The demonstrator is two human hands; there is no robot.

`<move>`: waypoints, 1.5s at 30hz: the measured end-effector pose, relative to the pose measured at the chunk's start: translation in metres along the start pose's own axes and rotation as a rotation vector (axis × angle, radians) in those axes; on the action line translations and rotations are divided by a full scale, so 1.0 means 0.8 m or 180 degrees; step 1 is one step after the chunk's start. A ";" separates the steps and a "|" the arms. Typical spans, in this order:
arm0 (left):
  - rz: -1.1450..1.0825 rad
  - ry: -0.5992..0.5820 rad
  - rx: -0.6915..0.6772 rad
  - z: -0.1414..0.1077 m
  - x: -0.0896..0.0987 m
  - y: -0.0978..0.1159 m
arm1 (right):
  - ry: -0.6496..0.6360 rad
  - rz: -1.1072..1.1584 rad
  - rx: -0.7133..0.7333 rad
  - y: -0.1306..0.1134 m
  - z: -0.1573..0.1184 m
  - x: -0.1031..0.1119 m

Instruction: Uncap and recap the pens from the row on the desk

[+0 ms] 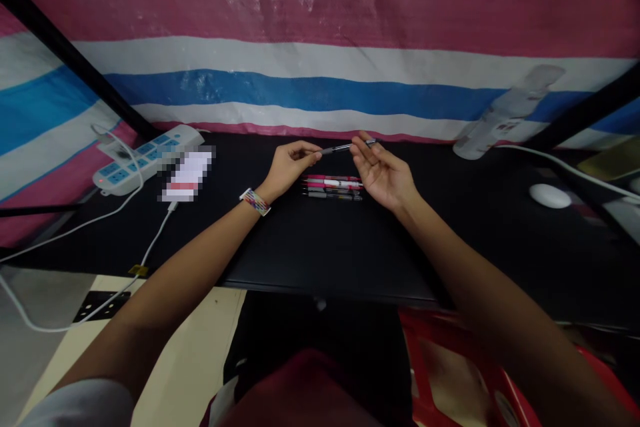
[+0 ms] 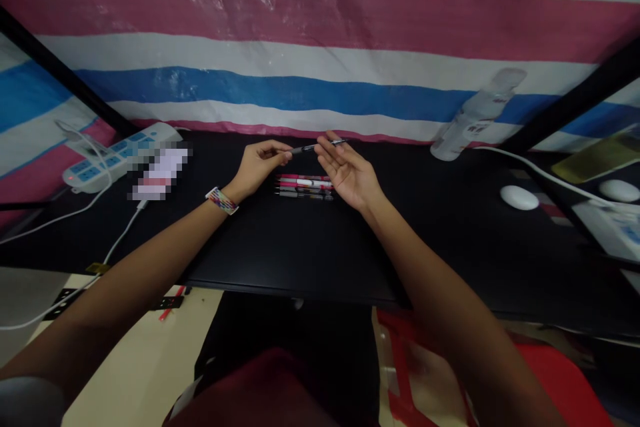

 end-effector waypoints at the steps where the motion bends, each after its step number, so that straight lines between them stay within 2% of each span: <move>1: 0.0015 -0.0015 -0.0027 0.000 0.000 0.002 | 0.0024 -0.0022 -0.0007 0.001 0.002 0.004; 7: 0.0227 -0.0182 -0.0214 -0.001 -0.004 0.011 | 0.0240 -0.0488 0.0173 0.004 0.009 0.024; 13: 0.0484 -0.0324 -0.0321 -0.006 -0.007 0.015 | 0.0481 -0.1435 0.0376 0.000 0.010 0.034; 17: 0.1128 -0.0517 -0.0503 -0.009 -0.010 0.021 | 0.0407 -0.2318 0.0511 -0.002 0.010 0.037; 20: 0.1344 -0.0602 -0.0549 -0.009 -0.010 0.021 | 0.0304 -0.3055 0.0761 -0.003 0.007 0.033; 23: 0.1593 -0.0687 -0.0580 -0.008 -0.012 0.019 | 0.0202 -0.3488 0.0885 -0.001 0.005 0.029; 31: 0.2260 -0.0845 -0.0276 -0.011 -0.016 0.012 | -0.0032 -0.3893 0.0955 -0.003 0.003 0.020; 45: 0.2310 -0.0630 -0.0382 -0.016 -0.016 0.009 | -0.0045 -0.3937 0.1151 0.000 0.003 0.022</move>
Point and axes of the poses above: each hand's wrist, its own z-axis towards the middle knuckle, its own x-axis out of the back of the hand, y = z × x, the point moved 7 cm from there along z, towards the middle knuckle, and after that the axes turned 2 degrees about -y, right-handed, at the moved point
